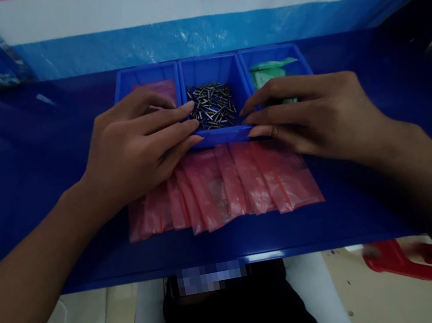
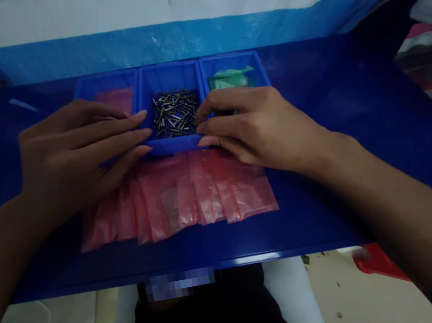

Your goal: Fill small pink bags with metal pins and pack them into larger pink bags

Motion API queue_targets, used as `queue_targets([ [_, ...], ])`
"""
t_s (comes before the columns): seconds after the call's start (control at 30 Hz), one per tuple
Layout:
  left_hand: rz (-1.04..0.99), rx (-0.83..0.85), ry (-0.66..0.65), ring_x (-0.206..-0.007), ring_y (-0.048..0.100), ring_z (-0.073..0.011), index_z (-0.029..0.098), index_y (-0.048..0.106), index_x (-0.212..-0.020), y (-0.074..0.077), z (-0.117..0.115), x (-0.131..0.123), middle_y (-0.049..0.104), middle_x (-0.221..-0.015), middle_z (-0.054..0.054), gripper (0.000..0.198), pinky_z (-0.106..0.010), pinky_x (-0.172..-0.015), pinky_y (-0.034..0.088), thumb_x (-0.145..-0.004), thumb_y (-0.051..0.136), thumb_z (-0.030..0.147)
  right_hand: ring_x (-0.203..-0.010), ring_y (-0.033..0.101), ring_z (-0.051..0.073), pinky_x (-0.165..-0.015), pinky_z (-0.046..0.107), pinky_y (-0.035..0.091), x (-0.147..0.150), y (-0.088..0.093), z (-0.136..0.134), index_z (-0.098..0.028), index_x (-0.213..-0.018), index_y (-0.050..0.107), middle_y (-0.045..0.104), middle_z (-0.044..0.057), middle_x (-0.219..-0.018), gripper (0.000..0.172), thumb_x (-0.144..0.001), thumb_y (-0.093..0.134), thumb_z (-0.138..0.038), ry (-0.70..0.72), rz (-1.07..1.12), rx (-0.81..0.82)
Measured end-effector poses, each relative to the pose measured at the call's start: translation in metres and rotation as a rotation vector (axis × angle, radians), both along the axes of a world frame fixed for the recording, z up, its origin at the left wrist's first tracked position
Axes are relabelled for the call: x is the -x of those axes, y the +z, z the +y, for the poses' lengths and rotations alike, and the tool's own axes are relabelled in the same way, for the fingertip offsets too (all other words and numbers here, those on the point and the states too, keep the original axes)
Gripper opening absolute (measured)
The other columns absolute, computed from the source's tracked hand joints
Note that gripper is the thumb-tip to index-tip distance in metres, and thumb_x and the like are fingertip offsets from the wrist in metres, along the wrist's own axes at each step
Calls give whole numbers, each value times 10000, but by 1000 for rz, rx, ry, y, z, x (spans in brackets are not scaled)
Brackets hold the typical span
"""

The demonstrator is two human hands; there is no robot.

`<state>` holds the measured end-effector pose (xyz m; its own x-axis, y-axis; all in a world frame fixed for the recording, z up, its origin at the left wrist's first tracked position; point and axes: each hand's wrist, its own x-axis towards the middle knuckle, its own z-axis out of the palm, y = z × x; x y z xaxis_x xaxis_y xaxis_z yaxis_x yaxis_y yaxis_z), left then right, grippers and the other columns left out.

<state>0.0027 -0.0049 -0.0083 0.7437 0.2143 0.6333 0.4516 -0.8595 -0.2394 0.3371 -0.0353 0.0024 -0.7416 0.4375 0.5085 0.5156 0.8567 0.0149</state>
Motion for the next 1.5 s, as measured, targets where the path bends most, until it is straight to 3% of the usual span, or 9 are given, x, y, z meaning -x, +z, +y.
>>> queue_targets([
  [0.27,-56,55,-39,-1287,848,-253,231,793,-1274,-6,1,0,859,-1361,-61,196,-373,-1111,743,-1097,834,304,-1202,755,328,-1016,521,624,19,0,-19,-167,-1326,779,779,169,-1404,288,-1041,779,-203,-11,68,-236],
  [0.4,-74,69,-84,-1296,844,-256,207,788,-1280,-6,0,1,861,-1348,-75,217,-402,-1112,750,-1075,851,242,-1450,691,325,-1186,495,613,40,-11,-39,-178,-1399,792,726,167,-1579,337,-1120,711,-349,255,4,11],
  [0.57,-58,83,-64,-1290,847,-264,211,799,-1265,-4,0,0,864,-1339,-74,170,-413,-1088,759,-1103,816,260,-1780,375,401,-1421,640,402,52,-27,-44,-221,-1753,561,368,235,-1887,626,-1216,510,-539,332,-133,276],
  [0.8,-81,196,-33,-1337,826,-239,253,792,-1307,2,-7,0,845,-1381,-50,179,-424,-1126,747,-1183,666,286,-1608,615,403,-1319,606,547,48,-14,-38,-143,-1543,753,651,240,-1670,509,-1156,588,-431,301,-87,251],
  [0.93,-132,368,-95,-1367,808,-221,228,802,-1337,10,-9,3,836,-1389,-63,461,-443,-1165,731,-1283,395,439,-1346,779,312,-1208,441,635,67,-11,-40,-94,-1281,850,820,160,-1413,389,-1152,630,-388,334,48,112],
  [1.03,-178,511,-79,-1374,804,-201,200,826,-1327,14,-11,4,843,-1373,-65,702,-402,-1198,707,-1279,236,576,-1486,711,330,-1308,493,566,87,-20,-43,-112,-1500,768,745,170,-1570,488,-1176,587,-430,377,18,167],
  [1.2,-212,580,-34,-1364,810,-194,197,857,-1271,15,-13,3,858,-1344,-53,793,-373,-1217,688,-1242,215,663,-1768,390,415,-1469,623,335,100,-41,-48,-172,-1725,593,522,202,-1803,660,-1194,539,-560,385,-104,356],
  [1.37,-220,551,7,-1343,822,-216,307,864,-1234,15,-16,2,864,-1336,12,757,-429,-1186,708,-1233,209,685,-1722,477,372,-1435,609,403,90,-40,-53,-195,-1687,632,578,155,-1772,572,-1213,514,-494,316,-98,343],
  [1.5,-215,553,20,-1351,819,-229,272,854,-1255,14,-16,1,857,-1364,-14,757,-440,-1209,694,-1237,209,666,-1717,481,399,-1403,626,432,87,-35,-55,-178,-1679,638,587,187,-1754,565,-1208,521,-468,299,-119,344],
])
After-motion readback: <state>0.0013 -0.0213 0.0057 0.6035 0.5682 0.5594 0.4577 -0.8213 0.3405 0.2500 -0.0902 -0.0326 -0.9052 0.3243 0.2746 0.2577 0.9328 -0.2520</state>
